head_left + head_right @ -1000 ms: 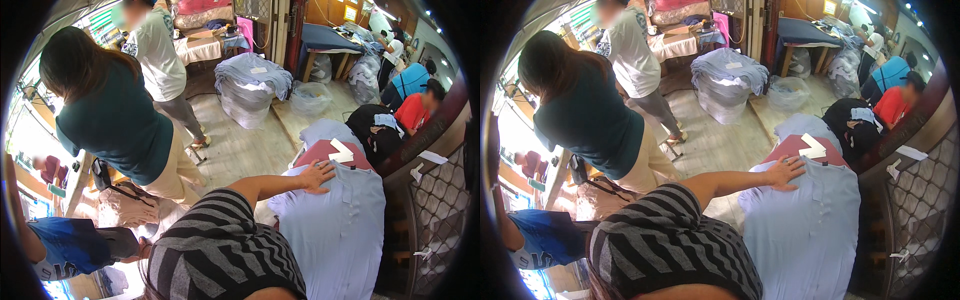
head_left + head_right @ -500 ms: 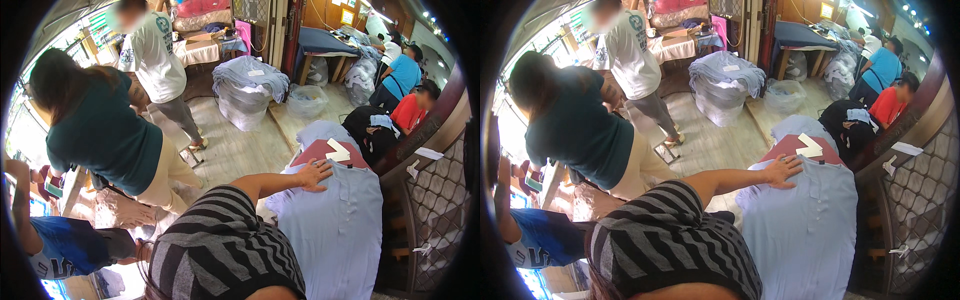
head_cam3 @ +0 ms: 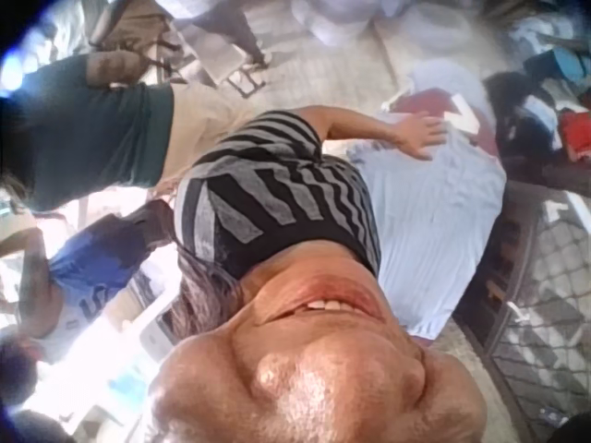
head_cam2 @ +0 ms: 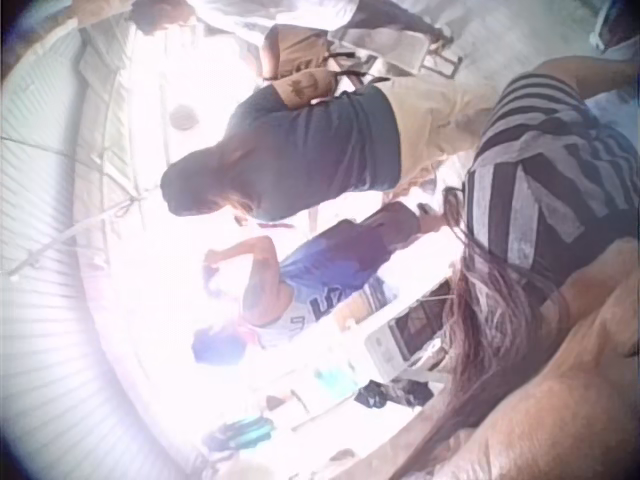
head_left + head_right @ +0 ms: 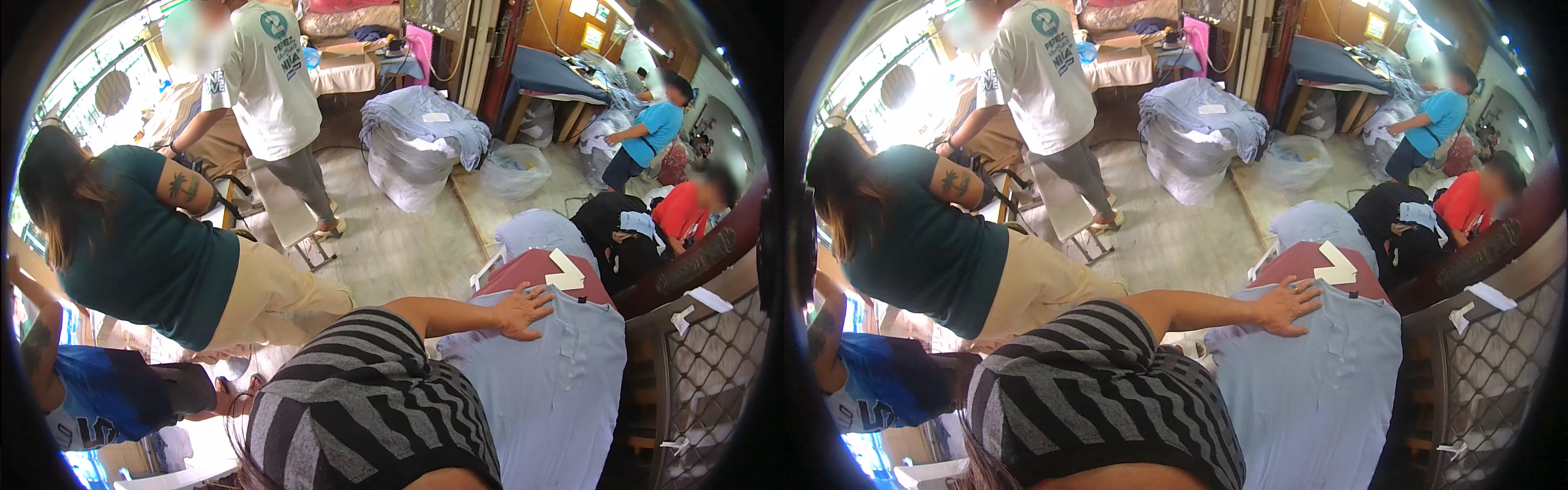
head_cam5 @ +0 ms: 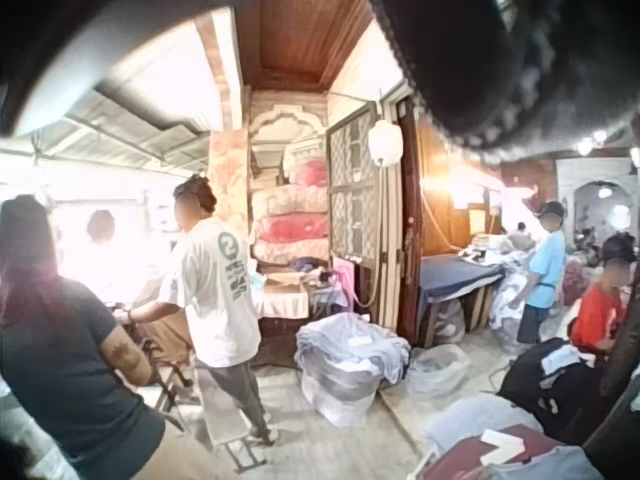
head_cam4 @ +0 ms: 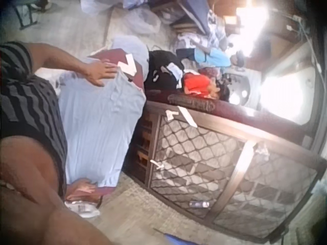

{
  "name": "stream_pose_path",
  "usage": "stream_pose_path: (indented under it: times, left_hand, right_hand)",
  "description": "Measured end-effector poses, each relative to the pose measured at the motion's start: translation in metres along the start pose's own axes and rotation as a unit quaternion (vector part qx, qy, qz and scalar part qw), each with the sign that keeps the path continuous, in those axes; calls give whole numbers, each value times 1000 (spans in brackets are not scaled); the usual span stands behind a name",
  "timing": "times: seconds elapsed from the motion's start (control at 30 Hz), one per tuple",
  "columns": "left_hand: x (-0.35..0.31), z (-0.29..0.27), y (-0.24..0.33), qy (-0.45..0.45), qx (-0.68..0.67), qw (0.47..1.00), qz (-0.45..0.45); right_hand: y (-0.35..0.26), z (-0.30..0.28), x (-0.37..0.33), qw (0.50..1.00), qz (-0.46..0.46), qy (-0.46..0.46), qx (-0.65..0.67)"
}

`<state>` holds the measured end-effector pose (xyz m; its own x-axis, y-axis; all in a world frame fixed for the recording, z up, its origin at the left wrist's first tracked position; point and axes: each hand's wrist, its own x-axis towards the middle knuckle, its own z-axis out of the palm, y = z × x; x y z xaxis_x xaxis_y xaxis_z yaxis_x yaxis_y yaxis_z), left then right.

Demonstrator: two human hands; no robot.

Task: The person irons a blue collared shirt on a padded board using an iron, pressing the sleeves and front panels.

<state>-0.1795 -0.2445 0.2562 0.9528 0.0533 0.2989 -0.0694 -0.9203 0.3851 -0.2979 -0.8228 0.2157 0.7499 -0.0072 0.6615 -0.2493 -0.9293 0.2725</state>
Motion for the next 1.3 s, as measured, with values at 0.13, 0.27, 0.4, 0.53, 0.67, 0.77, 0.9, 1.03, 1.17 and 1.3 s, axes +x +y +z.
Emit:
stream_pose_path:
  times: [0.13, 0.27, 0.4, 0.53, 0.67, 0.77, 0.9, 1.03, 1.17, 1.3]
  left_hand:
    - [-1, 2, -4, 18, -24, 999, 11]
    - [0, 14, -7, 37, -45, 998, 16]
    - [1, 15, -7, 16, -55, 998, 5]
    - [-6, 16, -7, 16, -42, 999, -3]
    - [3, 14, -3, 16, -43, 999, 9]
    - [8, 12, -3, 42, -52, 998, -13]
    - [13, 8, -14, -14, -16, 1000, -18]
    - [23, -2, -43, -30, 49, 998, -15]
    - [72, 12, -56, -20, 28, 999, 38]
    - [94, 5, -84, -25, 12, 997, 73]
  right_hand:
    - [-8, 6, 8, 1000, -11, 5, 16]
    - [-9, 13, 19, 999, -39, 16, 19]
    - [-9, 23, 26, 997, -76, 27, 19]
    - [-8, 30, 29, 994, -104, 20, 23]
    - [2, 25, 17, 997, -74, 13, -6]
    - [24, 30, 10, 998, -46, -25, -32]
    - [61, 47, -5, 974, -81, -105, -182]
    - [18, 6, 14, 977, 86, -187, 57]
    - [34, -4, 1, 976, 108, -170, 78]
    - [33, -11, -1, 971, 106, -188, 99]
